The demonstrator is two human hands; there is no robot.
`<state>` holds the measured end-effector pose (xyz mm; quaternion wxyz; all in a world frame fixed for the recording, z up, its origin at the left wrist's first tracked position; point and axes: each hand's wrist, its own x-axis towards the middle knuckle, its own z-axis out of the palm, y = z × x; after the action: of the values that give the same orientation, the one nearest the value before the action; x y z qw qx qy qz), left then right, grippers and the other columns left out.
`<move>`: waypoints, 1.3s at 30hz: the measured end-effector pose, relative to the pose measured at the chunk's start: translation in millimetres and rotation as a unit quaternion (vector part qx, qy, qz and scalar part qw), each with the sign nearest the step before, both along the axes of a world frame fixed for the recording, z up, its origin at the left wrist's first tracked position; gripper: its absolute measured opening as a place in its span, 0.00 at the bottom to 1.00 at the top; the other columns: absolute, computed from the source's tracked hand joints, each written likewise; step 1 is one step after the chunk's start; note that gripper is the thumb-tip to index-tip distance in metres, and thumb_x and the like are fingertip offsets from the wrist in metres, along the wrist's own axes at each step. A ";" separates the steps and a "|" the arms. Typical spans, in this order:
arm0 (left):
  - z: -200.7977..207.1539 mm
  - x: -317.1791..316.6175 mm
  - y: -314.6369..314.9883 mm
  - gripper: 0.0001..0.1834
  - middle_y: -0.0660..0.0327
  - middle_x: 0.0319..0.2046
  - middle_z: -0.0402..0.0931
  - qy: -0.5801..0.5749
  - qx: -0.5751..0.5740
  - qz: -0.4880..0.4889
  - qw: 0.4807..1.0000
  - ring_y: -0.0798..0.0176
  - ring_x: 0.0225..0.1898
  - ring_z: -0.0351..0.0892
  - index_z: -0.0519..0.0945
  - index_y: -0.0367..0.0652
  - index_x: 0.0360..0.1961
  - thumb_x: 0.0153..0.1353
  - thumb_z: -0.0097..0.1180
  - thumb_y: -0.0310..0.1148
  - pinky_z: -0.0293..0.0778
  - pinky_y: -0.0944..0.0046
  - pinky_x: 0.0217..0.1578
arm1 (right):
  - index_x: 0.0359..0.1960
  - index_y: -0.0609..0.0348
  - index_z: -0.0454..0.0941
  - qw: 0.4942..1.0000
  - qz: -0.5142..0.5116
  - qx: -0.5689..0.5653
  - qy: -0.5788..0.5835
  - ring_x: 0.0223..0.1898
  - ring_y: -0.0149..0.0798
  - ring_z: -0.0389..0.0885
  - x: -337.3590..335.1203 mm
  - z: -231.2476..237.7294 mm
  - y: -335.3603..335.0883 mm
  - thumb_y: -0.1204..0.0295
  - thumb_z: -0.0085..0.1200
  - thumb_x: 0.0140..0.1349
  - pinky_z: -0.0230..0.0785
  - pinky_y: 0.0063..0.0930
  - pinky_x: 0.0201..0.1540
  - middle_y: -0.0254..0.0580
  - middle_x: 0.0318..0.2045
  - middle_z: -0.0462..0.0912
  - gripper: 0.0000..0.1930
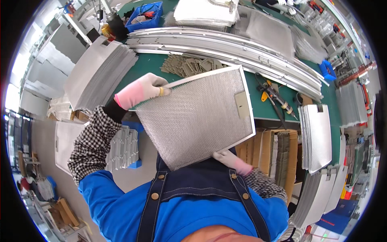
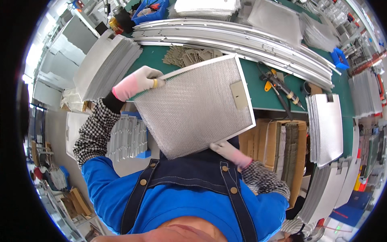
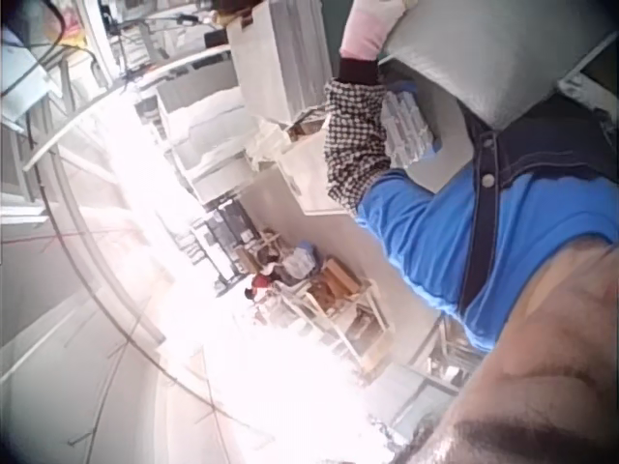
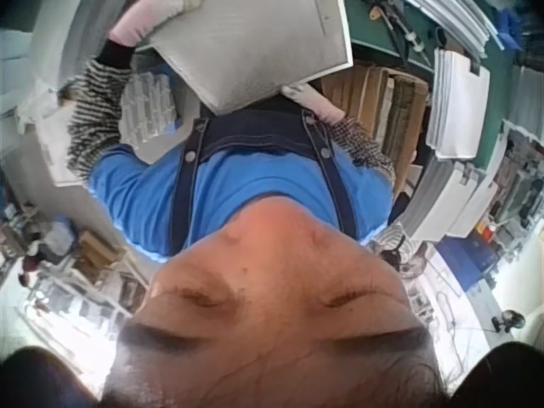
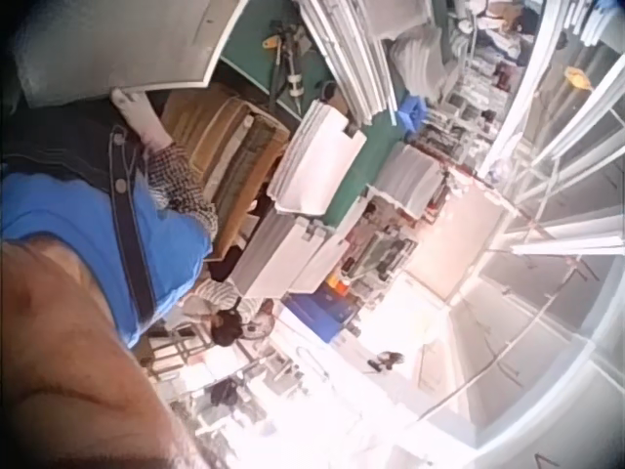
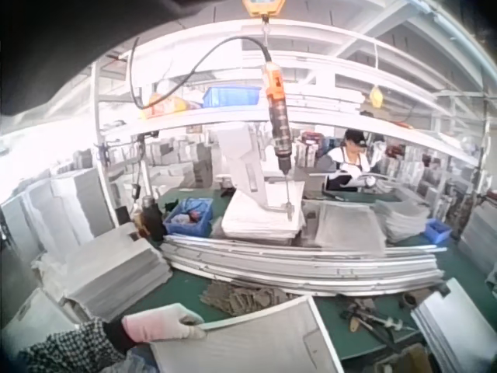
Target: The person assembles metal frames by inserting a mesh screen into a rectangular frame and securing it with metal strips. They use a hammer to tap the strips into place and a power drill to fasten screws. The process is repeated for multiple units, with the person handling the components and tools directly.
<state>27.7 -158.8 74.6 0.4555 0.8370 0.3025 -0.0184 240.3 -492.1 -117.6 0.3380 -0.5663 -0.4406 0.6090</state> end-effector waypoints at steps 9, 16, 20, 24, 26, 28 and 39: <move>12.2 77.1 -30.3 0.19 0.51 0.30 0.83 -0.030 0.068 -0.156 0.985 0.60 0.34 0.81 0.83 0.31 0.43 0.62 0.61 0.39 0.74 0.61 0.40 | 0.49 0.60 0.77 0.712 0.035 0.433 -0.552 0.40 0.47 0.84 133.4 223.2 77.8 0.64 0.54 0.66 0.76 0.40 0.47 0.48 0.34 0.83 0.15; 6.4 75.7 -30.0 0.19 0.48 0.36 0.83 -0.084 0.030 -0.179 0.980 0.53 0.39 0.83 0.79 0.33 0.50 0.67 0.55 0.39 0.75 0.58 0.43 | 0.47 0.61 0.72 0.849 0.209 0.141 -0.465 0.39 0.59 0.81 101.0 212.7 153.3 0.62 0.48 0.70 0.73 0.46 0.44 0.57 0.33 0.80 0.14; 4.0 74.5 -37.5 0.19 0.47 0.37 0.82 -0.086 0.039 -0.184 0.978 0.50 0.40 0.83 0.78 0.34 0.51 0.70 0.52 0.40 0.75 0.57 0.44 | 0.49 0.58 0.71 0.821 0.247 0.101 -0.504 0.39 0.55 0.83 86.6 220.7 158.8 0.58 0.44 0.73 0.75 0.46 0.43 0.55 0.34 0.82 0.16; 4.6 80.1 -46.1 0.18 0.48 0.35 0.81 -0.025 0.046 -0.185 0.981 0.52 0.38 0.82 0.77 0.35 0.52 0.70 0.52 0.38 0.75 0.58 0.43 | 0.49 0.56 0.72 0.766 0.276 0.067 -0.576 0.41 0.52 0.85 75.1 218.5 159.3 0.55 0.43 0.74 0.76 0.44 0.44 0.52 0.36 0.83 0.17; 0.5 81.0 -48.2 0.16 0.48 0.35 0.81 -0.020 0.053 -0.184 0.981 0.53 0.37 0.82 0.77 0.36 0.51 0.69 0.53 0.36 0.75 0.58 0.42 | 0.48 0.56 0.73 0.772 0.286 0.065 -0.564 0.42 0.51 0.84 77.9 218.7 161.9 0.56 0.44 0.74 0.76 0.43 0.45 0.52 0.38 0.83 0.17; -2.8 80.7 -49.0 0.14 0.48 0.34 0.81 -0.013 0.075 -0.166 0.983 0.50 0.37 0.82 0.77 0.38 0.50 0.67 0.55 0.34 0.75 0.56 0.41 | 0.47 0.58 0.74 0.802 0.273 0.091 -0.524 0.43 0.53 0.83 80.6 214.9 165.0 0.58 0.46 0.72 0.75 0.44 0.45 0.53 0.37 0.82 0.16; -10.8 66.4 -43.2 0.15 0.50 0.33 0.81 -0.059 0.011 -0.116 0.991 0.54 0.36 0.81 0.79 0.36 0.47 0.66 0.57 0.36 0.75 0.57 0.41 | 0.47 0.58 0.74 0.811 0.233 0.200 -0.498 0.43 0.53 0.83 51.1 193.3 180.5 0.59 0.42 0.73 0.76 0.47 0.49 0.52 0.38 0.82 0.15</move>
<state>94.0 -202.1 63.8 0.4584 0.8710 0.1757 -0.0182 291.4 -311.6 75.6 0.0259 -0.5926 -0.7792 0.2026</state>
